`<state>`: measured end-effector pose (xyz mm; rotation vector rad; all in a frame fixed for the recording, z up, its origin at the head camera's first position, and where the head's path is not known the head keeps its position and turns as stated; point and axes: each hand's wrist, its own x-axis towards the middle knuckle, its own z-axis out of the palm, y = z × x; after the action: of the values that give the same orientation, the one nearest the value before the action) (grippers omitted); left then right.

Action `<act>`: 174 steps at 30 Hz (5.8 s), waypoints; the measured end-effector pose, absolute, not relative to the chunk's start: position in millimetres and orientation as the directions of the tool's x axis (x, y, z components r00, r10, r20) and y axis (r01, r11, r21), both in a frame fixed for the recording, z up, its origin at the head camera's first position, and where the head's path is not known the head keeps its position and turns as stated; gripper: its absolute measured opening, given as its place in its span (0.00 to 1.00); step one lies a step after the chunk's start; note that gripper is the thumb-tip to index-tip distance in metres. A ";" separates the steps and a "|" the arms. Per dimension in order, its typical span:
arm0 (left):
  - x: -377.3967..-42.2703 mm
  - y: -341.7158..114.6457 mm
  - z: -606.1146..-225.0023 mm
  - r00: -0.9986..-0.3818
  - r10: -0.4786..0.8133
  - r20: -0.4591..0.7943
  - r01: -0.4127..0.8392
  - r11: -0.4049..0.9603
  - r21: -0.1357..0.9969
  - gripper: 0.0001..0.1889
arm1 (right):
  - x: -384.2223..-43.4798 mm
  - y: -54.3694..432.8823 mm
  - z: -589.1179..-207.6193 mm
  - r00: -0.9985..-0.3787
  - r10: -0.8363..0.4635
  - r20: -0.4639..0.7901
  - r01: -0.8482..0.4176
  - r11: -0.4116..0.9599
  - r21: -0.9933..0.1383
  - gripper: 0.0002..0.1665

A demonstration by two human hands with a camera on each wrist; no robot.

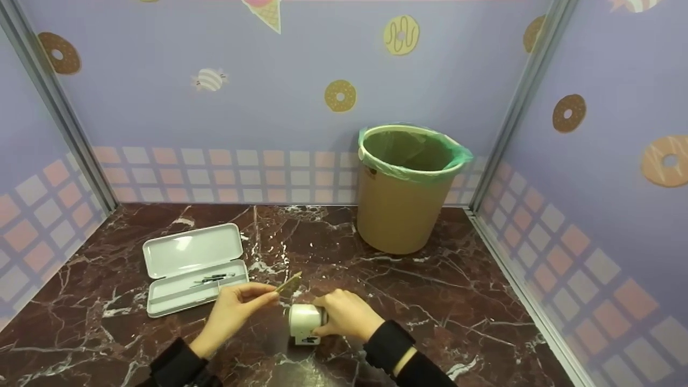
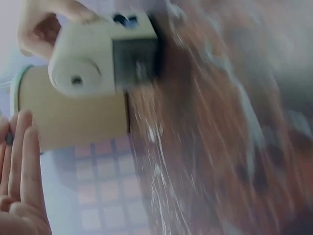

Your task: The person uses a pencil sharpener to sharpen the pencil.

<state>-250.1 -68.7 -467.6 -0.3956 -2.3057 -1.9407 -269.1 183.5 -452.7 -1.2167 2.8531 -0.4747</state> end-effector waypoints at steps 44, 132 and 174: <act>-250.2 -9.2 -452.2 -0.968 0.119 0.219 0.197 -0.172 0.965 0.13 | -253.7 172.0 -439.5 -0.988 -0.016 0.156 -0.155 -0.016 -0.988 0.20; -275.3 -299.7 -489.1 -0.993 0.084 0.086 0.118 0.819 0.562 0.46 | -326.5 115.5 -410.6 -0.724 -0.521 0.453 -0.688 0.498 -0.527 0.09; -281.3 -297.4 -486.5 -0.990 0.096 0.101 0.136 0.820 0.555 0.42 | -387.1 -55.7 -464.4 -0.661 -0.688 0.300 -0.705 0.706 0.063 0.04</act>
<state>-281.3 -297.4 -486.5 -0.1872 -2.9313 -0.9022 -387.1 -55.7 -464.4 -1.3337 3.1778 -0.1019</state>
